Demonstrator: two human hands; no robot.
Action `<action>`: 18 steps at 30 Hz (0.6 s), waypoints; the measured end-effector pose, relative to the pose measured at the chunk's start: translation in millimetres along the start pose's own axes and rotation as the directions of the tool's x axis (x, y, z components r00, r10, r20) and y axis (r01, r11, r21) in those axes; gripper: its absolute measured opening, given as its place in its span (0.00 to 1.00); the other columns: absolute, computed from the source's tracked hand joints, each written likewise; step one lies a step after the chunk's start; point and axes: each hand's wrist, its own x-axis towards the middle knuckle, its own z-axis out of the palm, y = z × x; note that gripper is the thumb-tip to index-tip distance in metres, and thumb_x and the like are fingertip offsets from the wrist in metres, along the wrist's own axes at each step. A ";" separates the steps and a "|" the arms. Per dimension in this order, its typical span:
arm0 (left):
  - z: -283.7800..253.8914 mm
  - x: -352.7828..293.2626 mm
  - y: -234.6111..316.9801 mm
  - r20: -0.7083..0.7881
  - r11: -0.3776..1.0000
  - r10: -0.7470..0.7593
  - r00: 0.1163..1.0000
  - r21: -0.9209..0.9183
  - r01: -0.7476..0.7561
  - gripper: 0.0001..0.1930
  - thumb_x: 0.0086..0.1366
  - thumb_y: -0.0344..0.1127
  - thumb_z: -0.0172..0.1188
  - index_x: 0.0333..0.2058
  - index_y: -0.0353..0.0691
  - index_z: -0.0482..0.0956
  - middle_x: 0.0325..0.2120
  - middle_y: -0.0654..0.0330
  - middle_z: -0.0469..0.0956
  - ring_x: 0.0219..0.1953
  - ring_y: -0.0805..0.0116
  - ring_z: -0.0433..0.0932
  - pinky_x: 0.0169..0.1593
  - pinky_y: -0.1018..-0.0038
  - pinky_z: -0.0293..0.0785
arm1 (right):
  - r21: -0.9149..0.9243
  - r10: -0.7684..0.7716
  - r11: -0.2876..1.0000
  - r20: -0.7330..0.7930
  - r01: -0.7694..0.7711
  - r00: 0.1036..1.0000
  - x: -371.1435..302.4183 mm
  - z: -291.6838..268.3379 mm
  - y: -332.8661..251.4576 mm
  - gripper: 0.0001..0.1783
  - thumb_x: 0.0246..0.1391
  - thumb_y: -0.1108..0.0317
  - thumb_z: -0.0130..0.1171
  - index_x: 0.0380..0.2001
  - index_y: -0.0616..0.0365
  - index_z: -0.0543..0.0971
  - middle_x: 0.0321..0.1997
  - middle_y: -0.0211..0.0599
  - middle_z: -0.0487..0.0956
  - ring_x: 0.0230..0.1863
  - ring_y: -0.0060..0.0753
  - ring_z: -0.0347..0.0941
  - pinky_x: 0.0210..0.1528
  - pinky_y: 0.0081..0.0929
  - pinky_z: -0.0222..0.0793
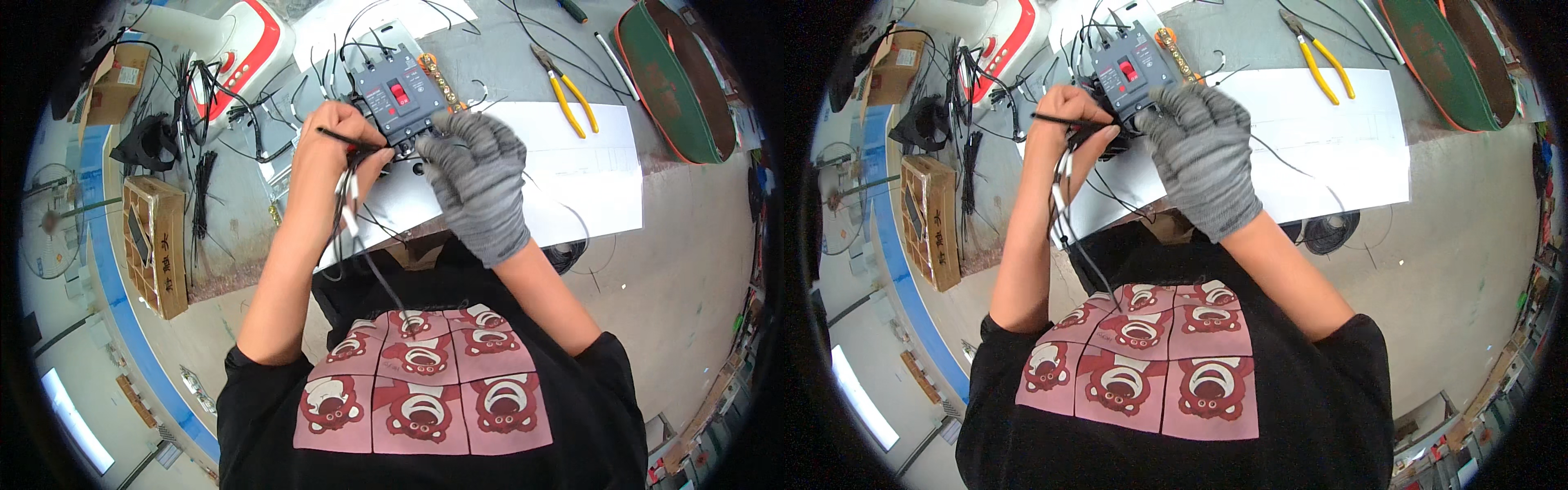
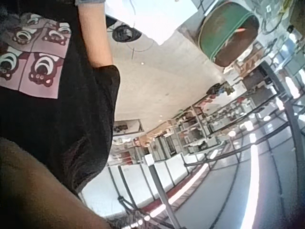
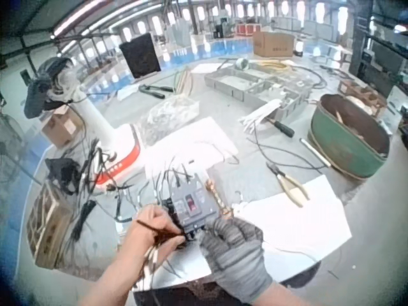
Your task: The person connects black wires to terminals on a circuit breaker and contactor mounted on a metal panel. They strip wire ends, insert them into terminal blocks, and tighten connections using a screwdriver. The person also applies white wire markers to label the wires.
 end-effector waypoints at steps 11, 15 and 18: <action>22.8 -30.7 -10.7 -0.302 0.996 0.000 0.953 -0.084 -0.026 0.16 0.47 0.22 0.69 0.34 0.38 0.73 0.42 0.54 0.72 0.43 0.60 0.72 0.48 0.69 0.70 | 0.004 -0.162 0.980 0.584 0.197 0.795 92.4 18.5 21.5 0.08 0.51 0.63 0.61 0.34 0.51 0.82 0.35 0.34 0.79 0.43 0.40 0.76 0.51 0.38 0.69; 27.6 -32.1 -5.0 -0.327 0.988 -0.105 0.939 -0.138 0.063 0.21 0.46 0.23 0.71 0.35 0.37 0.67 0.42 0.54 0.69 0.44 0.60 0.71 0.49 0.69 0.69 | 0.057 -0.251 0.948 0.739 0.314 0.625 118.1 43.5 12.2 0.09 0.49 0.67 0.62 0.36 0.52 0.83 0.36 0.39 0.83 0.40 0.40 0.81 0.42 0.38 0.76; 31.2 -34.3 -10.1 -0.366 0.996 -0.070 0.928 -0.077 0.045 0.23 0.45 0.24 0.72 0.34 0.38 0.66 0.42 0.53 0.68 0.45 0.59 0.70 0.49 0.69 0.69 | 0.047 -0.192 0.932 0.905 0.360 0.379 142.1 47.0 -0.7 0.12 0.47 0.68 0.65 0.38 0.52 0.84 0.38 0.38 0.83 0.43 0.39 0.81 0.43 0.38 0.76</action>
